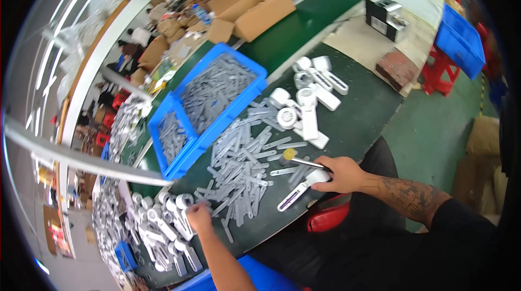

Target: The person assembles plastic components by inserting purple plastic inserts and grey plastic strips into a white plastic housing, then tapping them into place with a small hammer.

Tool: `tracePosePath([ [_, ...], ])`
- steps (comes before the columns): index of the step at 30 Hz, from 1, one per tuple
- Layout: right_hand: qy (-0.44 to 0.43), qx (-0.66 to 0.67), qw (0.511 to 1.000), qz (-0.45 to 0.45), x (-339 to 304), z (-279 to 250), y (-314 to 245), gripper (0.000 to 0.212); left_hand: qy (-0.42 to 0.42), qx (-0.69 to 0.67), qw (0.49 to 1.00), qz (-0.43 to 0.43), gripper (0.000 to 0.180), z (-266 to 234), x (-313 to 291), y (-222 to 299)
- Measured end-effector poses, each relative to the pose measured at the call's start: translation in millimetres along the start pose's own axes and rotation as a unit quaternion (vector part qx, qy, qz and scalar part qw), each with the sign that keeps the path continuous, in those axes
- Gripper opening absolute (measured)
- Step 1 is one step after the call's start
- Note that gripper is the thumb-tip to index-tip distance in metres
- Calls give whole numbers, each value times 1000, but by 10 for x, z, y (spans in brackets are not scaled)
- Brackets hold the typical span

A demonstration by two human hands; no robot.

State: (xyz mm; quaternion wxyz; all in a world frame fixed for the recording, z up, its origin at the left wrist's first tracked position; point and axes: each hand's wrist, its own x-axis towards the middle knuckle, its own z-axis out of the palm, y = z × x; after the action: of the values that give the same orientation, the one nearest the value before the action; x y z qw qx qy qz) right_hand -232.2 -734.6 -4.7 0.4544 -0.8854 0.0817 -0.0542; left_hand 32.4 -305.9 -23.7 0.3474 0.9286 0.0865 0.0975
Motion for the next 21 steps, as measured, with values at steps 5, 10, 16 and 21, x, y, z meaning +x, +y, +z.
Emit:
tracePosePath([
  [5,11,14,998,-64,72,89,25,55,127,-72,971,189,26,-270,-124,149],
  [10,-24,7,1000,-17,105,32,16,60,-102,-30,925,365,26,42,-1534,1227],
  [16,-27,10,1000,-7,72,45,-5,62,-165,-66,909,377,21,536,-2239,1485],
  [21,-21,10,1000,-13,57,36,4,63,-158,-83,907,382,18,621,-2265,1497],
])
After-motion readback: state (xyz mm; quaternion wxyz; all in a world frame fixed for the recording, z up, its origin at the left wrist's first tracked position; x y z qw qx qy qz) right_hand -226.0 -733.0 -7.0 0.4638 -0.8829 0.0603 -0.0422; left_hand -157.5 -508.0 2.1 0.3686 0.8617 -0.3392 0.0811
